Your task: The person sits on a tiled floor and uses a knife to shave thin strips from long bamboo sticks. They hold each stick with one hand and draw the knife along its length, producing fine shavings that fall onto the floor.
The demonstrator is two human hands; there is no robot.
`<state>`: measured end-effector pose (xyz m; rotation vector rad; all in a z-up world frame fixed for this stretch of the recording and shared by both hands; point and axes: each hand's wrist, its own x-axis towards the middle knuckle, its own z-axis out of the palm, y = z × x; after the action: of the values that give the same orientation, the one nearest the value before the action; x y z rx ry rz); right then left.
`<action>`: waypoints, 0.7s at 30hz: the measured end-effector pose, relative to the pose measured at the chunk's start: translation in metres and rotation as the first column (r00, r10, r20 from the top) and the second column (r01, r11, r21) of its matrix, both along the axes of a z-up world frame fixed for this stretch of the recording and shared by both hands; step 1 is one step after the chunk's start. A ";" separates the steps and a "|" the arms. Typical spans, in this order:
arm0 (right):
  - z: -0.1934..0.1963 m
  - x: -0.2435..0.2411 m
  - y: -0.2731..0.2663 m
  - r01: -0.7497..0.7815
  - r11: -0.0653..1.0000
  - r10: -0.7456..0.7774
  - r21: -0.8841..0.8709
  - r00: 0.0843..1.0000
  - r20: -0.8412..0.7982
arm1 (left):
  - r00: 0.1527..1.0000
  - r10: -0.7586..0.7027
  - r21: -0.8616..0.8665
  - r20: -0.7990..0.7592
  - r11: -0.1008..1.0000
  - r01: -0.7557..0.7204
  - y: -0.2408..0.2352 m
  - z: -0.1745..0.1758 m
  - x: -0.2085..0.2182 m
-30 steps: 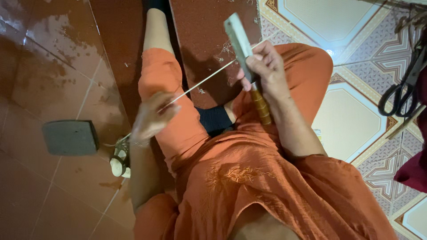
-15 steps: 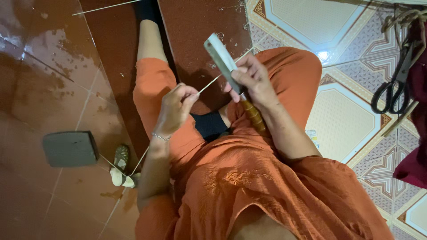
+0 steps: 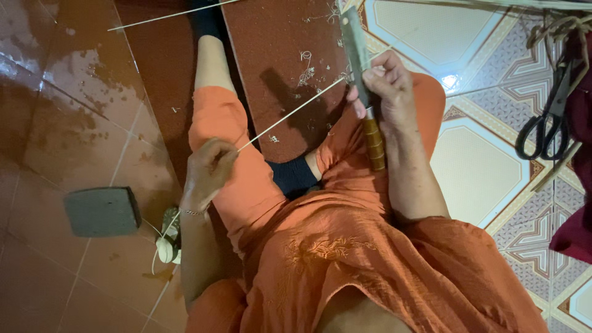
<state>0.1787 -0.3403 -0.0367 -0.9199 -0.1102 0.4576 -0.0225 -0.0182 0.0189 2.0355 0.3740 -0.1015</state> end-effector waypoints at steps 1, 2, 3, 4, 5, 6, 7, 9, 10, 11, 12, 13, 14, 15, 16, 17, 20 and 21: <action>0.001 0.002 -0.002 0.003 1.000 -0.003 -0.004 1.000 0.002 | 1.000 -0.009 0.011 0.017 1.000 0.009 0.004 0.001 -0.001; 0.002 0.003 -0.004 0.005 1.000 -0.005 -0.008 1.000 0.005 | 0.999 -0.018 0.022 0.034 1.000 0.017 0.007 0.002 -0.002; 0.002 0.004 -0.007 0.009 1.000 -0.009 -0.014 1.000 0.006 | 0.999 -0.016 0.001 0.052 1.000 0.016 0.009 0.001 -0.002; 0.002 0.006 -0.008 0.016 1.000 -0.016 -0.019 1.000 0.001 | 0.998 -0.014 -0.020 0.069 1.000 0.016 0.010 0.000 -0.002; 0.002 0.007 -0.009 0.022 1.000 -0.022 -0.022 1.000 -0.006 | 0.996 -0.011 -0.041 0.085 0.999 0.014 0.012 0.000 -0.002; 0.002 0.008 -0.010 0.027 0.999 -0.028 -0.026 1.000 -0.012 | 0.997 -0.016 -0.033 0.074 0.999 0.018 0.013 0.000 -0.002; 0.001 0.009 -0.010 0.025 0.999 -0.025 -0.032 1.000 -0.013 | 0.998 -0.020 -0.024 0.062 0.999 0.021 0.015 0.002 -0.002; 0.000 0.010 -0.011 0.022 0.999 -0.022 -0.044 1.000 -0.012 | 0.998 -0.034 0.014 0.050 0.999 0.033 0.016 0.007 -0.001; 0.000 0.012 -0.010 0.018 0.999 -0.018 -0.038 1.000 -0.006 | 0.998 -0.044 0.044 0.049 0.998 0.042 0.016 0.010 0.000; -0.001 0.012 -0.010 0.015 0.999 -0.015 -0.032 1.000 0.000 | 0.997 -0.056 0.073 0.047 0.996 0.052 0.016 0.013 0.001; -0.002 0.013 -0.010 0.012 1.000 -0.012 -0.026 1.000 0.005 | 0.997 -0.058 0.066 0.047 0.996 0.055 0.015 0.016 0.002; -0.003 0.013 -0.011 0.014 0.999 -0.014 -0.038 1.000 0.001 | 0.997 -0.061 0.058 0.045 0.997 0.058 0.014 0.018 0.003; -0.003 0.013 -0.012 0.017 0.999 -0.017 -0.050 1.000 -0.003 | 0.997 -0.064 0.049 0.043 0.997 0.062 0.014 0.020 0.004; -0.004 0.014 -0.012 0.019 0.998 -0.020 -0.062 1.000 -0.007 | 0.997 -0.074 0.088 0.023 0.993 0.072 0.013 0.021 0.005; -0.006 0.014 -0.012 0.022 0.997 -0.022 -0.075 1.000 -0.005 | 0.996 -0.084 0.127 0.002 0.988 0.083 0.013 0.022 0.006; -0.007 0.015 -0.011 0.023 0.996 -0.024 -0.088 1.000 -0.002 | 0.996 -0.092 0.165 -0.018 0.982 0.093 0.012 0.023 0.006; -0.008 0.018 -0.013 0.035 0.990 -0.036 -0.139 0.999 -0.001 | 0.994 -0.107 0.129 -0.021 0.986 0.109 0.015 0.024 0.004; -0.009 0.018 -0.014 0.039 0.987 -0.040 -0.158 0.999 -0.003 | 0.994 -0.113 0.099 -0.006 0.989 0.113 0.015 0.024 0.002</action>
<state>0.1965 -0.3540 -0.0453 -1.0746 -0.0496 0.4366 -0.0207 -0.0030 0.0431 2.1552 0.2688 -0.1559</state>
